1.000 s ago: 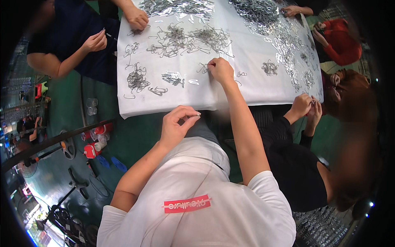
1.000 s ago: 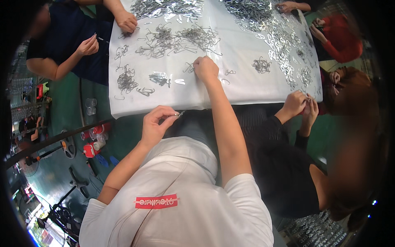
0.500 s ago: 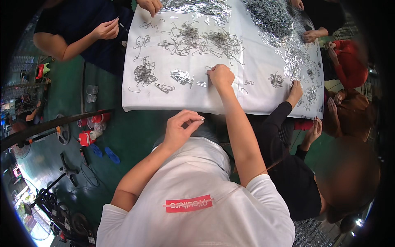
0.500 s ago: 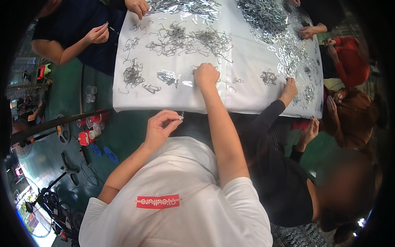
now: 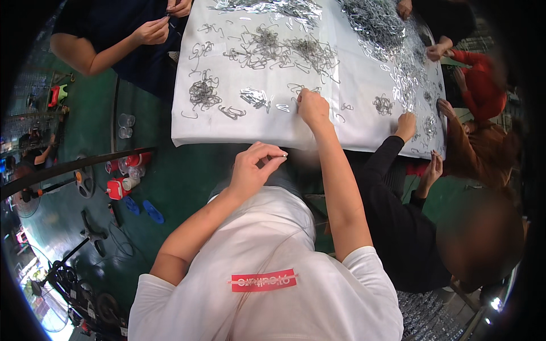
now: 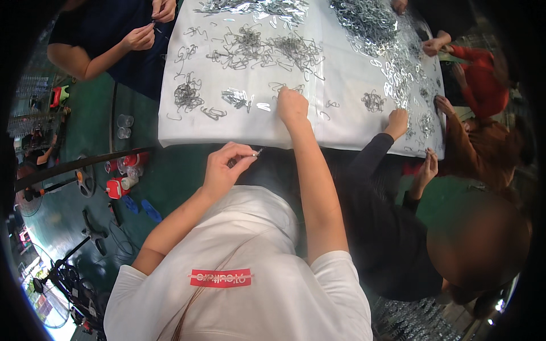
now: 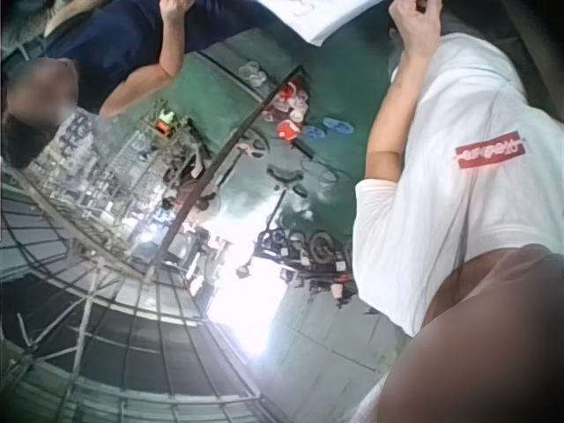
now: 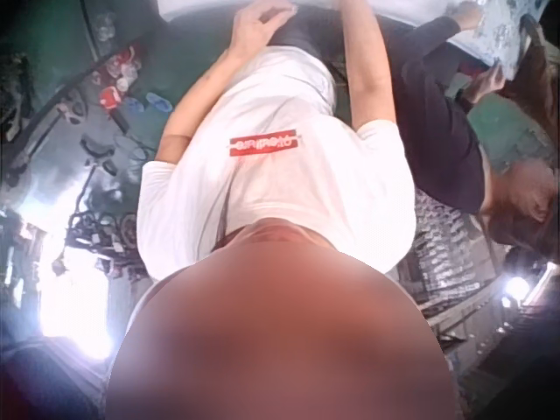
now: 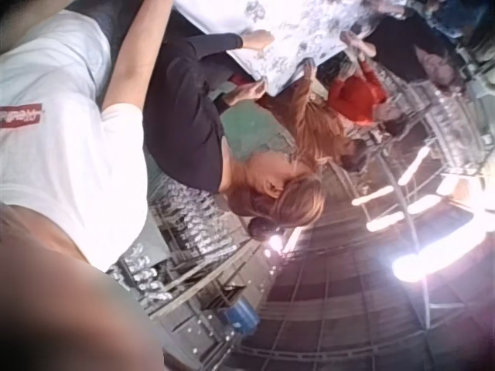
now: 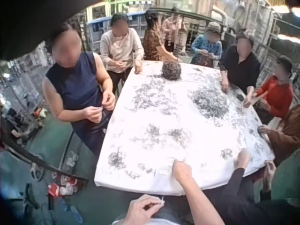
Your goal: The person repeatedly picks small metal hooks from a white sheet on a table, links them together by hand, and hangs the assembled chains on a nearby vertical rack. Other people at the table perform the same task simultaneously.
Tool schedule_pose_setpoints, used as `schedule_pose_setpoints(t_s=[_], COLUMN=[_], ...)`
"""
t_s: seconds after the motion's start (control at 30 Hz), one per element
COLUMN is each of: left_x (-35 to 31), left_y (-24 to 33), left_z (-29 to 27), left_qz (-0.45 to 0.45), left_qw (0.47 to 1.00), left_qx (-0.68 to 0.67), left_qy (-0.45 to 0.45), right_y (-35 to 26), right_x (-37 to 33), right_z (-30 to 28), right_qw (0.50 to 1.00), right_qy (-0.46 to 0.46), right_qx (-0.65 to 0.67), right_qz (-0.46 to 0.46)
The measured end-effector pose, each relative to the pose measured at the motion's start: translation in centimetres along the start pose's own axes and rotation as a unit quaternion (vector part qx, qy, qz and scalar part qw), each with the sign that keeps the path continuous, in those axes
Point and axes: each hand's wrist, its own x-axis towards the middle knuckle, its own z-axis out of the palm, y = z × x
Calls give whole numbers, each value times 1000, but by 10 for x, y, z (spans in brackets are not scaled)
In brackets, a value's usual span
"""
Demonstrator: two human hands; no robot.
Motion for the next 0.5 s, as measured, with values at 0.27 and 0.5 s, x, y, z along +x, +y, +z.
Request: schedule_pose_setpoints(t_s=[0.27,0.5], left_x=[-1,-6], left_y=[-6,-9], left_z=[-2,-1], left_qz=[21,14], left_qw=[1000,1000], left_qx=[10,9], left_qy=[-17,-17], right_y=[-4,-46], right_x=[-88,-184], right_z=[-20,-43], right_qw=[805,647], right_qy=[-14,-9], right_qx=[583,751], right_qz=[111,128])
